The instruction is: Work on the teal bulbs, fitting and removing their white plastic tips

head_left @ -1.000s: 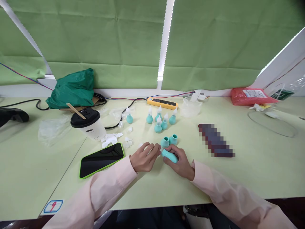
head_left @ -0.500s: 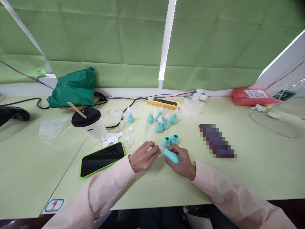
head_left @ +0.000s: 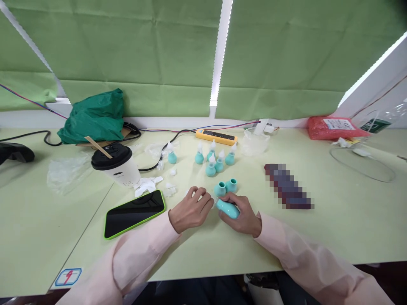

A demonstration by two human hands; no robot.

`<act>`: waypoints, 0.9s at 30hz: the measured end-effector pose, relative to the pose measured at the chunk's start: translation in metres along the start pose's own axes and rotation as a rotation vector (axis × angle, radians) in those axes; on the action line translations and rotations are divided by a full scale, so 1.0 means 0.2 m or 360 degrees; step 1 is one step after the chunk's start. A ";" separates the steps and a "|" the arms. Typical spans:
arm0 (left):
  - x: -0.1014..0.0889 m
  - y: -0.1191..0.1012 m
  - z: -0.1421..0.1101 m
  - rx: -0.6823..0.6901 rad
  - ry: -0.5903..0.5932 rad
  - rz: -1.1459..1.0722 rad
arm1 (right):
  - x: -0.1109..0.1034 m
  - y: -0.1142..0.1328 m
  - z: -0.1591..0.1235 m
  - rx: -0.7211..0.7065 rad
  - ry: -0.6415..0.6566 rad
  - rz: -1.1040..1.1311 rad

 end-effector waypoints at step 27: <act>0.10 0.22 -0.08 -0.0612 -0.0187 -0.0512 | -0.01 0.03 0.00 0.0055 0.0065 -0.0060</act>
Point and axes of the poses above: each hand's wrist, its own z-axis towards the middle knuckle, its own x-axis out of the palm, y = z × x, the point moved 3 cm from there along z, towards the middle knuckle, and after that the axes turned 10 degrees about -z, right-handed, at the moved point
